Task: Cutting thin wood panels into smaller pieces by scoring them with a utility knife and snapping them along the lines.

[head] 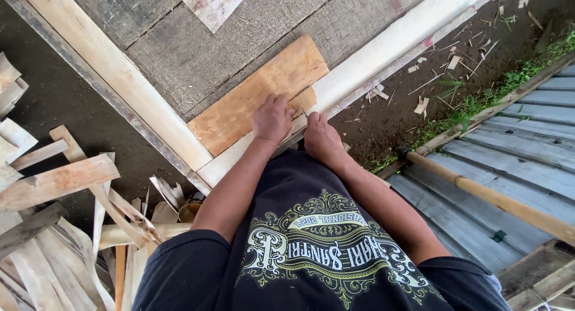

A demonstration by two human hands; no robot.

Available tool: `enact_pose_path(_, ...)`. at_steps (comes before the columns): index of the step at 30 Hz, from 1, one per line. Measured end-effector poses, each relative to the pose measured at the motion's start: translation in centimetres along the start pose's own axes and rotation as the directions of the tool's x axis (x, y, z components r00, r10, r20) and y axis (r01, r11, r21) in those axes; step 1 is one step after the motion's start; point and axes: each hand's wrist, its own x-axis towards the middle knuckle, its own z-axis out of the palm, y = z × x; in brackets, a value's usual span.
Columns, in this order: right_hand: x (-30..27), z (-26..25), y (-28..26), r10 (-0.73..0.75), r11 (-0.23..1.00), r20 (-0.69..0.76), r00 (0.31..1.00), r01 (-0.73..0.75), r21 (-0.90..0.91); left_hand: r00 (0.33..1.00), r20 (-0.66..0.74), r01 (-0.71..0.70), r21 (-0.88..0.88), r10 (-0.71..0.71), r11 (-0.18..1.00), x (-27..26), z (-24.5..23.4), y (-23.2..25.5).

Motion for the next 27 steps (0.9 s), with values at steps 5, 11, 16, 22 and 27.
enact_pose_path(5,0.2,0.5,0.2,-0.033,0.995,-0.028,0.999,0.030,-0.094,0.999,0.037,0.008,-0.014,-0.007,1.000,0.1,0.0,0.0)
enact_pose_path(11,0.3,0.3,0.0,-0.049,0.989,-0.017,0.999,0.046,-0.141,0.999,0.043,0.023,-0.007,-0.023,1.000,0.1,0.3,-0.1)
enact_pose_path(16,0.4,-0.8,-0.7,-0.021,0.993,0.033,0.999,0.025,-0.117,0.999,0.045,0.024,-0.028,-0.023,0.999,0.3,-0.3,0.2)
enact_pose_path(22,0.0,-2.7,-1.6,0.041,0.999,0.152,0.988,-0.040,-0.010,0.997,0.058,0.044,-0.022,-0.042,0.999,0.5,0.8,-0.2)
enact_pose_path(27,-0.6,-3.7,-1.8,0.049,0.999,0.202,0.978,-0.050,0.001,0.998,0.047,0.050,0.009,-0.051,0.999,0.6,1.7,-0.5)
